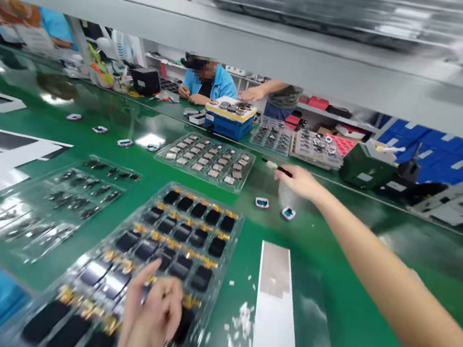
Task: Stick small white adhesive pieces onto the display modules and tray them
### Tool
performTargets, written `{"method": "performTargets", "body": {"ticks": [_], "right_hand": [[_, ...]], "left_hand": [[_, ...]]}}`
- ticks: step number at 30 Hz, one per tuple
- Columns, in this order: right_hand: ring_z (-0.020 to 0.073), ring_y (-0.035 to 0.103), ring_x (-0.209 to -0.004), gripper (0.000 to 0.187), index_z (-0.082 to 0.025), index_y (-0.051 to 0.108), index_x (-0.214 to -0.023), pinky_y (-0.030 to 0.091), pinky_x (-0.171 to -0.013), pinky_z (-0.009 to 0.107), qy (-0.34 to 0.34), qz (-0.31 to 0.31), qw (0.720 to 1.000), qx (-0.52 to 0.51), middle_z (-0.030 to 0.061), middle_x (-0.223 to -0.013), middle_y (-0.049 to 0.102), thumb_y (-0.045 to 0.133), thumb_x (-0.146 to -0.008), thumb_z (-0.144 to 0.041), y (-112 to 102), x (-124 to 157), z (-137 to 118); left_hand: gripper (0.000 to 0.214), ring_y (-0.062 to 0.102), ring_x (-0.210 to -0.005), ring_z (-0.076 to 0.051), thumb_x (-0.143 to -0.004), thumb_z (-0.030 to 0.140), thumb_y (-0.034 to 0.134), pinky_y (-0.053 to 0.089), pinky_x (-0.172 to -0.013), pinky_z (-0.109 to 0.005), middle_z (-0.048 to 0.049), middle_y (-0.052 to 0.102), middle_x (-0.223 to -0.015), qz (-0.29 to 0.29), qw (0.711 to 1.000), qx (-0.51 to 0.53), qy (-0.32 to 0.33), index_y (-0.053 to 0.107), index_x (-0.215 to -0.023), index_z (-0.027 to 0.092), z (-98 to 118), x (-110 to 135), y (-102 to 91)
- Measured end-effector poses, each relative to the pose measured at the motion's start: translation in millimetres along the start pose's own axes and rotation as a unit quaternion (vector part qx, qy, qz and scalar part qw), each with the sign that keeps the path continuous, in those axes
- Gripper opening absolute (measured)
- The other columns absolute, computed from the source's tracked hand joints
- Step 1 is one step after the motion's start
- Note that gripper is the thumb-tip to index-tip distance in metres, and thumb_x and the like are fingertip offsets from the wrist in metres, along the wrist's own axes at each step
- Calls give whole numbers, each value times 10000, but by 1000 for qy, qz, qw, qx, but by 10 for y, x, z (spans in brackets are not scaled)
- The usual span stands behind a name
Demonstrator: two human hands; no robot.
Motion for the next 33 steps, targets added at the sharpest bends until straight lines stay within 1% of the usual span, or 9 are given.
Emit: {"method": "performTargets", "body": {"ticks": [3, 5, 9, 13, 16, 21, 26, 29, 33], "right_hand": [[163, 607, -710, 237, -178, 684, -859, 454, -687, 282, -27, -4, 999, -24, -2, -737, 644, 506, -990, -266, -54, 1046, -152], [162, 575, -632, 292, -190, 686, -886, 415, -621, 279, -35, 1, 998, -43, 0, -692, 627, 454, -1001, -326, -59, 1717, -204], [193, 626, -747, 325, -203, 696, -935, 441, -650, 283, -48, 44, 989, -136, 55, -867, 694, 456, -983, -417, -13, 2787, -198], [217, 631, -787, 347, -206, 686, -895, 472, -667, 292, 30, 32, 959, -280, 64, -878, 703, 546, -922, -522, 327, 3393, -24], [219, 615, -769, 380, -202, 677, -906, 477, -690, 309, 55, -45, 908, -412, 55, -788, 671, 558, -902, -563, 767, 3620, -202], [177, 532, -734, 413, -197, 666, -1060, 441, -777, 326, 59, -151, 811, -563, -4, -713, 531, 520, -929, -560, 1395, 3736, -899], [187, 517, -852, 389, -208, 605, -1030, 405, -881, 335, 37, -176, 754, -631, -1, -808, 520, 584, -889, -570, 1756, 3657, -1394], [167, 445, -785, 382, -217, 606, -1024, 389, -788, 300, 41, -185, 745, -639, -19, -790, 454, 593, -880, -570, 1929, 3609, -1463], [152, 362, -715, 407, -204, 630, -957, 334, -697, 275, 49, -178, 775, -604, -31, -746, 384, 555, -895, -599, 1973, 3568, -1398]], "left_hand": [[316, 516, -555, -72, -990, 353, 513, 494, -633, -230, 36, 608, -871, 4, 993, 37, 111, 456, -1299, 317, 307, 138, -29], [304, 543, -596, -92, -963, 286, 544, 496, -651, -238, 18, 635, -891, -24, 980, -65, 185, 471, -1258, 269, 454, 247, -47], [171, 647, -702, -167, -937, 302, 549, 521, -663, -278, -12, 672, -826, -75, 873, -408, 255, 601, -1077, 217, 369, 455, -97], [243, 664, -865, -246, -899, 388, 600, 521, -792, -372, -58, 681, -993, -37, 819, -498, 282, 658, -1075, 231, 348, 552, -356], [384, 623, -1008, -332, -917, 452, 560, 458, -920, -491, -128, 655, -1088, 30, 791, -529, 305, 625, -1182, 182, 483, 572, -544], [394, 642, -985, -298, -869, 541, 633, 494, -886, -421, -74, 673, -1040, -22, 768, -556, 318, 658, -1117, 236, 416, 610, -485], [451, 614, -1026, -351, -902, 519, 592, 457, -899, -501, -141, 660, -1103, 13, 762, -559, 328, 605, -1197, 178, 417, 578, -580], [292, 652, -949, -281, -890, 465, 632, 487, -861, -406, -58, 703, -1006, -67, 763, -560, 316, 662, -1074, 240, 257, 580, -420], [153, 650, -870, -250, -878, 378, 661, 491, -785, -353, -25, 676, -903, -111, 766, -571, 275, 662, -955, 247, 62, 640, -276]]}}
Point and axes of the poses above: each hand's wrist, its own x-axis away from the middle knuckle, its own y-axis out of the palm, z = x × y, the point moved 10 cm from there along -x, towards the middle knuckle
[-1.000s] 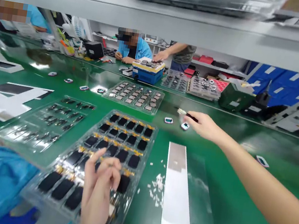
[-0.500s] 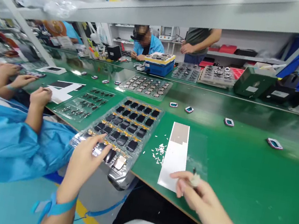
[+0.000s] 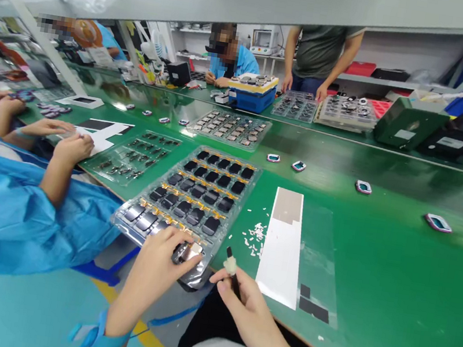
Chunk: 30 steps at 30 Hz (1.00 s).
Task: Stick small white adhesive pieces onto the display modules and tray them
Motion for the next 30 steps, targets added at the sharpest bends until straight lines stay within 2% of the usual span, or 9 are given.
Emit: {"method": "performTargets", "body": {"ticks": [3, 8, 14, 19, 22, 24, 25, 27, 30], "right_hand": [[149, 353, -699, 428, -207, 630, -942, 319, -670, 267, 8, 6, 1000, 14, -33, -735, 372, 551, -891, -624, -79, 40, -56], [154, 414, -739, 372, -236, 634, -990, 356, -683, 260, 4, 31, 999, 28, -11, -801, 460, 532, -926, -589, -275, 141, -161], [165, 495, -788, 345, -240, 641, -969, 411, -721, 263, -16, 54, 995, 81, 9, -842, 540, 490, -961, -549, -469, 148, -276], [171, 562, -847, 314, -244, 652, -964, 457, -775, 258, -26, 68, 993, 96, 22, -893, 603, 510, -960, -524, -609, 151, -328], [170, 557, -788, 353, -223, 657, -894, 463, -737, 266, -34, 103, 990, 90, 34, -866, 613, 530, -941, -549, -747, 166, -380], [159, 530, -720, 378, -209, 647, -846, 454, -679, 266, -33, 106, 991, 74, 35, -818, 601, 543, -927, -564, -773, 141, -421], [151, 508, -683, 374, -206, 644, -852, 444, -641, 262, -30, 98, 993, 63, 29, -795, 589, 565, -913, -566, -756, 114, -440], [127, 451, -613, 354, -202, 641, -883, 415, -576, 251, -25, 79, 996, 39, 6, -756, 555, 638, -863, -555, -699, 42, -484], [94, 367, -550, 345, -204, 600, -824, 375, -527, 233, -26, 85, 996, 13, -35, -698, 499, 731, -777, -519, -709, -59, -542]], "left_hand": [[192, 631, -820, -230, -889, 412, 641, 492, -741, -329, -22, 643, -917, -12, 1000, -1, -29, 637, -989, 248, -58, 26, 3], [318, 612, -801, -253, -917, 478, 543, 475, -716, -363, -67, 602, -984, 4, 994, -37, -106, 589, -1066, 201, -398, 34, -178], [275, 611, -708, -237, -807, 456, 643, 434, -633, -322, -24, 609, -821, -66, 988, -43, -136, 571, -917, 214, -589, -83, -109], [215, 558, -560, -201, -771, 373, 637, 343, -522, -279, 31, 564, -622, -95, 983, -33, -154, 466, -749, 244, -631, -170, -211], [171, 580, -628, -190, -848, 358, 530, 402, -581, -278, 22, 582, -689, -71, 988, 0, -139, 418, -774, 251, -382, -181, -270], [130, 614, -781, -185, -871, 268, 474, 456, -678, -281, -17, 626, -862, -35, 992, 85, -88, 376, -788, 250, -9, -204, -223], [155, 611, -824, -182, -852, 195, 463, 459, -699, -278, -29, 624, -909, -20, 989, 135, -51, 345, -767, 250, 217, -215, -168], [228, 537, -675, -147, -835, 117, 471, 416, -631, -259, 12, 546, -765, -33, 982, 184, 10, 319, -725, 247, 645, -222, 47], [276, 456, -603, -128, -815, 85, 539, 363, -557, -239, 41, 435, -695, -17, 964, 262, 41, 341, -701, 239, 1012, -230, 276]]}}
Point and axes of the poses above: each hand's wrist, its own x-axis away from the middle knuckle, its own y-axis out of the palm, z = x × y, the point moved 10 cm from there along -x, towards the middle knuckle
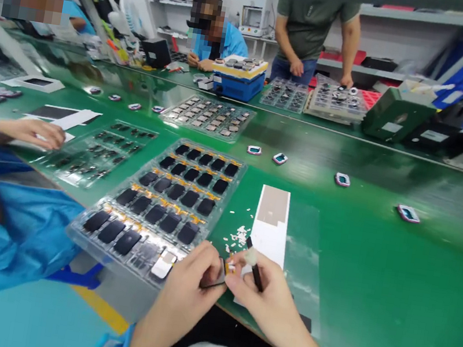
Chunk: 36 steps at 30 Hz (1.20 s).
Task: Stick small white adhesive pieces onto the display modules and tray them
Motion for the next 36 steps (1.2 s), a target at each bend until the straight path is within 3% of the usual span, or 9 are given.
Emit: {"method": "performTargets", "body": {"ticks": [6, 10, 13, 18, 21, 25, 29, 33, 36], "right_hand": [[116, 494, -620, 157, -202, 585, -783, 411, -585, 238, -34, 0, 997, 76, -29, -705, 540, 639, -871, -321, -237, -42, -118], [149, 611, -751, 124, -204, 610, -788, 476, -700, 262, -115, 22, 967, 225, 7, -794, 621, 569, -901, -175, -385, 15, -292], [166, 665, -794, 114, -204, 642, -978, 514, -669, 262, -205, 75, 918, 332, 47, -906, 675, 554, -917, -163, -451, 97, -418], [180, 722, -771, 212, -172, 681, -1076, 560, -625, 272, -316, 107, 793, 510, 98, -991, 740, 501, -973, -129, -339, 234, -468], [198, 736, -781, 258, -157, 678, -1125, 577, -615, 288, -327, 102, 769, 540, 116, -1011, 752, 466, -982, -119, -291, 243, -427], [200, 722, -797, 302, -146, 661, -1154, 582, -641, 297, -294, 80, 800, 517, 130, -1026, 734, 415, -982, -111, -270, 193, -318], [177, 660, -764, 240, -176, 666, -981, 526, -623, 273, -231, 78, 861, 447, 90, -919, 691, 435, -949, -122, -364, 81, -309], [142, 579, -698, 114, -196, 630, -778, 446, -646, 258, -115, 53, 943, 309, 10, -786, 644, 578, -825, -106, -529, -267, -264], [122, 505, -590, 199, -191, 595, -605, 381, -606, 254, -64, 40, 956, 283, -34, -609, 579, 682, -778, -144, -593, -587, -158]], "left_hand": [[141, 590, -817, -146, -939, 197, 568, 495, -723, -265, -9, 541, -971, -76, 956, 273, -72, 439, -936, 255, -116, -7, 442], [85, 560, -677, -119, -1029, 308, 460, 486, -660, -237, 30, 552, -826, -134, 912, 358, -149, 398, -1072, 267, -215, -14, 720], [96, 508, -659, -118, -1035, 336, 445, 440, -632, -222, 36, 520, -778, -129, 931, 310, -147, 452, -1066, 246, -262, -84, 773], [131, 479, -627, -122, -1035, 341, 444, 392, -588, -221, 33, 523, -739, -140, 944, 271, -127, 527, -1032, 241, -335, -111, 841], [128, 533, -646, -131, -1023, 313, 465, 424, -613, -227, 17, 580, -778, -122, 957, 242, -103, 569, -1058, 245, -347, -116, 813], [120, 581, -664, -143, -999, 266, 499, 459, -638, -234, 1, 627, -811, -92, 971, 209, -77, 613, -1028, 238, -327, -147, 749], [96, 609, -709, -152, -983, 241, 528, 470, -665, -233, -6, 649, -833, -84, 972, 208, -64, 619, -1013, 239, -304, -163, 715], [92, 635, -773, -163, -1000, 252, 501, 489, -729, -256, -23, 659, -874, -85, 963, 244, -71, 585, -1036, 239, -317, -103, 701], [71, 646, -763, -164, -1008, 289, 498, 493, -709, -264, -31, 656, -857, -89, 951, 283, -87, 541, -1006, 232, -335, -48, 709]]}}
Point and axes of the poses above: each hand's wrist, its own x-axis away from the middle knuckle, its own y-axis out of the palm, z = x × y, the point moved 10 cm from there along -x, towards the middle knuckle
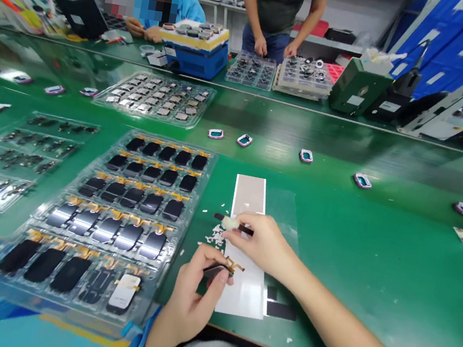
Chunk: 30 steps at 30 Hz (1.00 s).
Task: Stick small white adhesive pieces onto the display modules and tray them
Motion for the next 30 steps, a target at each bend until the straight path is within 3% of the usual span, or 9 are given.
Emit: {"method": "performTargets", "body": {"ticks": [4, 7, 9, 13, 17, 21, 26, 28, 30], "right_hand": [[139, 561, -637, 128, -172, 670, -649, 409, -646, 265, 35, -14, 998, -47, -13, -649, 655, 673, -767, -123, 89, -175, 221], [160, 634, -748, 76, -166, 722, -772, 472, -735, 289, 53, -27, 991, -118, 18, -786, 728, 670, -809, -208, 112, -71, 259], [153, 647, -731, 162, -163, 722, -762, 495, -720, 284, 67, -45, 982, -171, 20, -777, 730, 699, -814, -315, 129, 58, 228], [134, 640, -637, 362, -156, 722, -761, 511, -620, 267, 99, -83, 958, -258, 26, -726, 724, 727, -780, -518, 203, 311, 165], [126, 624, -593, 394, -153, 732, -782, 498, -578, 261, 132, -100, 932, -321, 29, -695, 724, 747, -763, -546, 274, 448, 212], [60, 464, -468, 388, -152, 722, -716, 350, -468, 206, 153, -79, 925, -339, -23, -579, 632, 797, -716, -533, 242, 479, 292], [30, 224, -409, 386, -153, 714, -681, 140, -414, 210, 143, -67, 932, -325, -97, -431, 413, 794, -717, -529, 199, 469, 271], [33, 264, -402, 386, -156, 705, -680, 177, -413, 208, 140, -66, 933, -326, -87, -441, 447, 796, -711, -530, 208, 462, 267], [59, 418, -432, 405, -161, 682, -684, 309, -449, 213, 140, -66, 931, -332, -42, -521, 570, 794, -699, -550, 228, 456, 275]], "left_hand": [[120, 619, -655, -145, -999, 338, 524, 461, -603, -240, -7, 635, -751, 50, 998, 40, -21, 512, -957, 227, -45, 2, -78], [147, 571, -588, -116, -989, 369, 546, 424, -549, -216, 21, 604, -717, 74, 995, 61, -20, 492, -969, 234, -48, -36, -101], [153, 530, -561, -103, -995, 381, 533, 401, -525, -203, 41, 562, -692, 75, 995, 65, -24, 476, -982, 239, -44, -66, -90], [173, 459, -555, -106, -1014, 414, 484, 373, -512, -194, 66, 461, -650, 38, 995, 76, -48, 445, -1009, 245, -55, -90, 1], [179, 441, -587, -118, -1024, 424, 448, 367, -528, -209, 56, 448, -683, -4, 996, 63, -59, 412, -996, 252, -58, -53, 94], [149, 466, -640, -135, -1026, 398, 444, 343, -525, -225, 25, 492, -762, -19, 998, 7, -68, 414, -1014, 252, -49, -43, 120], [117, 489, -687, -143, -1032, 362, 423, 351, -564, -240, 14, 511, -806, -30, 997, -29, -57, 410, -1018, 247, 5, -95, 135], [100, 454, -658, -137, -1033, 344, 420, 348, -574, -242, 31, 483, -773, -35, 997, -27, -64, 406, -1023, 245, -8, -98, 141], [92, 424, -647, -133, -1037, 337, 407, 352, -589, -242, 43, 456, -751, -43, 996, -6, -82, 397, -1035, 246, -43, -88, 157]]}}
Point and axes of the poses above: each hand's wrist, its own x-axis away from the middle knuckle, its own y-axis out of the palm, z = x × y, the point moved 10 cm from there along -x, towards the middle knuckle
